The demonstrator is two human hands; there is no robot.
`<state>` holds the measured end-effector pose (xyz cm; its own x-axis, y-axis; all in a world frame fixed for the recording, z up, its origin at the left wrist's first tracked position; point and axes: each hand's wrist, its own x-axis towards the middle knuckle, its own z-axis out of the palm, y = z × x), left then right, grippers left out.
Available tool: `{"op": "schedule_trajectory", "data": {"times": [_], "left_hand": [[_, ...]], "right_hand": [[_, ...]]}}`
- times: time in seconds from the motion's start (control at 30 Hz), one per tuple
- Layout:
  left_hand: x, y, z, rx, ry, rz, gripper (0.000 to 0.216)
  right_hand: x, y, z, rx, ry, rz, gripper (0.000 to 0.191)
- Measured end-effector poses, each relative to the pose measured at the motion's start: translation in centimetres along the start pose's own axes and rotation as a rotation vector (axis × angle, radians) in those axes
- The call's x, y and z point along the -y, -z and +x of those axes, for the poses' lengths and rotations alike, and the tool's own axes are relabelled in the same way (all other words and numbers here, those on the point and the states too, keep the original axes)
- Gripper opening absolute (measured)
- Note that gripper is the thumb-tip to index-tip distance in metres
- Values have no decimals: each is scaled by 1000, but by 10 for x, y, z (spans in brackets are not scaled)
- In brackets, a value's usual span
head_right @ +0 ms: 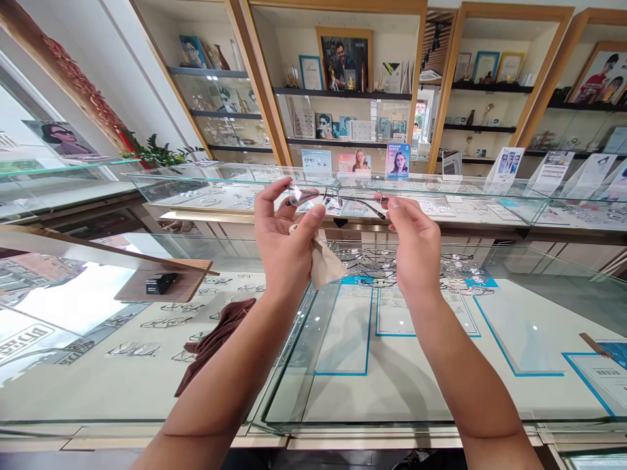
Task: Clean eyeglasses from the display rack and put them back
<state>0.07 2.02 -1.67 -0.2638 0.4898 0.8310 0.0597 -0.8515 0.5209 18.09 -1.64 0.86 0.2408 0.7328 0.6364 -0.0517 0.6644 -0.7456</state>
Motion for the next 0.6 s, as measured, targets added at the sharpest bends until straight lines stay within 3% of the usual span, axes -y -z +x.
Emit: {"op": "schedule_trajectory", "data": {"times": [0.33,0.5,0.6], "left_hand": [[-4,-1,-3,-89,-77,35,65],[-7,-1,-1,-114,-97,36,65],[-7,-1,0,-109,-32,1,65]], "right_hand": [[-2,3,5,-63,-110,41,29],[-8,9,8,-10,-105,52,32],[-10,13,9,37,-49,32,32]]}}
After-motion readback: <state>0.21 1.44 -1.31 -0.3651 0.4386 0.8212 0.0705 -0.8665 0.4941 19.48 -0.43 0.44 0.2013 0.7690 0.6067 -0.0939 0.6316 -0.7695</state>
